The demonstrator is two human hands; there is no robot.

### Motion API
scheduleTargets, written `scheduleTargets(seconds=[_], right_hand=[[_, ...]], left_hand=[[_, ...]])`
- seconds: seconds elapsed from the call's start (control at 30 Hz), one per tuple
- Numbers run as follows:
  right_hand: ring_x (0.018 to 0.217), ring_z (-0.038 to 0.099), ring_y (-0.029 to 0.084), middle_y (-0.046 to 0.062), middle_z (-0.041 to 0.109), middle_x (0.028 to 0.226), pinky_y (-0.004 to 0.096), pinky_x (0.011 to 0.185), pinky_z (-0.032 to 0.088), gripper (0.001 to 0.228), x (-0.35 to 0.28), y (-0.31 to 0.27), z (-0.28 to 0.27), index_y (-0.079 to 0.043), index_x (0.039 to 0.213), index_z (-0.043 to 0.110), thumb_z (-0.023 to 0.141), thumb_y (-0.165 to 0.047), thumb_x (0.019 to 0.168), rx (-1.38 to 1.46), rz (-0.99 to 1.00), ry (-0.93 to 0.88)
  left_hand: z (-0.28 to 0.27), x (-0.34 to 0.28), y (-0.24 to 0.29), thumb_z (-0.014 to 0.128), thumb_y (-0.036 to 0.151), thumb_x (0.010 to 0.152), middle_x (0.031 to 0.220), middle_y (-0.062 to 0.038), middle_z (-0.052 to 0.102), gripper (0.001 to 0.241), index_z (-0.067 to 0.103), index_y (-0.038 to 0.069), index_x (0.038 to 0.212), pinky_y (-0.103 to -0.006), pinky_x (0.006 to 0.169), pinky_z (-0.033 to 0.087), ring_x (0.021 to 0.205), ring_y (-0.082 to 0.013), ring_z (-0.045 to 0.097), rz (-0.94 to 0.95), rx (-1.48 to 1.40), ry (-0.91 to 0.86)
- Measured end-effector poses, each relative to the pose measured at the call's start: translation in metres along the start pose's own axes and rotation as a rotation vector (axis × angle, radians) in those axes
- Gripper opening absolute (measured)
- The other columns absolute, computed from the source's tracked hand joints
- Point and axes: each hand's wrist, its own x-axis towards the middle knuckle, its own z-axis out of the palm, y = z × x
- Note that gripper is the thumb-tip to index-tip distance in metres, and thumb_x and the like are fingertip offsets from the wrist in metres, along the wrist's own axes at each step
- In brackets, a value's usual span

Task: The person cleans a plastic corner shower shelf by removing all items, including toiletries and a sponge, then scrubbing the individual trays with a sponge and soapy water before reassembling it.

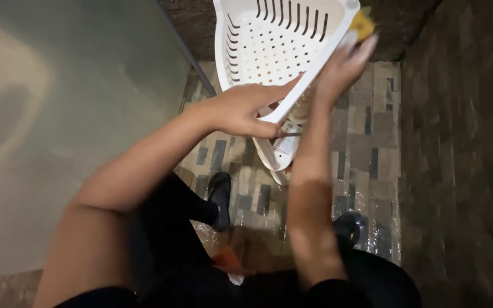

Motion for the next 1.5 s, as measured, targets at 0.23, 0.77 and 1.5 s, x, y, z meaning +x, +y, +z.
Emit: scheduleTargets(seconds=[0.23,0.77,1.5], right_hand=[[0.129,0.064,0.025,0.020,0.065,0.140,0.038,0.112,0.049,0.046,-0.094,-0.011,-0.048,0.003,0.153,0.042,0.042,-0.021,0.114,-0.028,0.029,-0.273],[0.118,0.068,0.022,0.015,0.070,0.126,0.035,0.102,0.055,0.037,-0.117,-0.026,-0.046,0.007,0.139,0.056,0.041,-0.016,0.114,0.012,0.137,-0.239],[0.118,0.061,0.024,0.019,0.059,0.130,0.040,0.097,0.052,0.059,-0.199,0.040,-0.076,0.008,0.150,0.041,0.064,-0.025,0.106,0.016,-0.017,-0.359]], left_hand=[[0.003,0.002,-0.008,0.070,0.032,0.075,0.123,-0.018,0.074,0.103,0.024,0.013,0.165,-0.0414,0.086,0.059,0.097,-0.0319,0.075,0.077,-0.060,0.032],[0.008,0.000,-0.018,0.069,0.041,0.087,0.130,-0.021,0.070,0.066,0.053,0.011,0.144,-0.0458,0.102,0.056,0.117,-0.0356,0.069,0.178,-0.011,0.064],[0.003,0.001,-0.002,0.044,0.060,0.096,0.103,-0.018,0.076,0.076,0.045,0.008,0.152,-0.0483,0.076,0.056,0.084,-0.0361,0.073,0.051,0.055,0.014]])
